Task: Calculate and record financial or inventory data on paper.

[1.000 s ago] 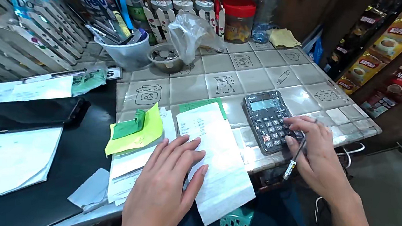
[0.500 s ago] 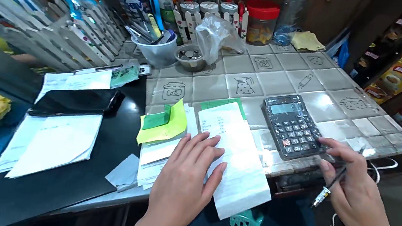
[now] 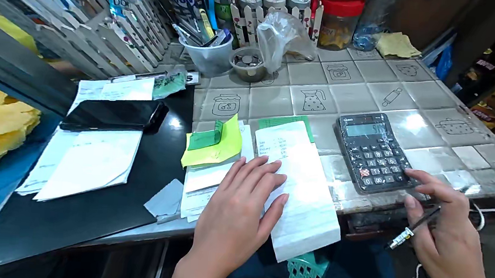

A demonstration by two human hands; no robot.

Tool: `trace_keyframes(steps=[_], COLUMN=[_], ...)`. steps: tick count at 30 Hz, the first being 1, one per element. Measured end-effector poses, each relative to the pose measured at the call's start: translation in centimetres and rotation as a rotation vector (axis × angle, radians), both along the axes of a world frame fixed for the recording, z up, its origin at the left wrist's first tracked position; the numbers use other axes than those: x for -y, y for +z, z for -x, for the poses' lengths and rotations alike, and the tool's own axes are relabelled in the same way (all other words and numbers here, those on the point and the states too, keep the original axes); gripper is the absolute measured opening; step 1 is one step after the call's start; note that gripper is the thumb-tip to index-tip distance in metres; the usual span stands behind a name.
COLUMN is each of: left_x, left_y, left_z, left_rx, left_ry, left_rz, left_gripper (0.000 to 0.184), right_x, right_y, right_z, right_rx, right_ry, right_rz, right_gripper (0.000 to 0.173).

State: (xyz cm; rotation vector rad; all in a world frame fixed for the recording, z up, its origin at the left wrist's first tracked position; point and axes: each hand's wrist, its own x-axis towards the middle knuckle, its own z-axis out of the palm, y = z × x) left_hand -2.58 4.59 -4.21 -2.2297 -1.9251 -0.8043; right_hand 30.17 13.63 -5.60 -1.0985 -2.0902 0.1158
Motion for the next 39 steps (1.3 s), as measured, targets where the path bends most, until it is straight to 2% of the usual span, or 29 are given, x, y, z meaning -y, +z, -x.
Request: trace_keyframes(steps=[9,16,21,28,34,39], left_x=[-0.2,-0.1,-0.1,-0.1,-0.2,-0.2], left_y=[-0.1,-0.1,-0.2,-0.2,-0.2,-0.2], left_z=[0.2,0.2,0.3,0.2,0.2,0.2], left_rx=[0.012,0.012,0.018,0.013,0.015,0.008], left_ry=[-0.027,-0.024,-0.024,-0.023,-0.021,-0.024], left_rz=[-0.011,-0.014,-0.018,-0.030,-0.029,-0.029], left_gripper=[0.041,0.042,0.042,0.042,0.041,0.042], right_x=[-0.4,-2.8,-2.7,-2.1,-2.7,-1.1], right_y=[1.5,2.9,3.8,3.2,3.4,4.2], right_z=[-0.1,2.0,2.4,2.5,3.2,2.5], right_rx=[0.059,0.135,0.128,0.110,0.146,0.093], right_ry=[-0.017,0.051,0.057,0.098,0.090,0.241], right_rz=[0.032,0.056,0.080,0.035,0.077,0.028], right_gripper=[0.027,0.029,0.029,0.027,0.032,0.028])
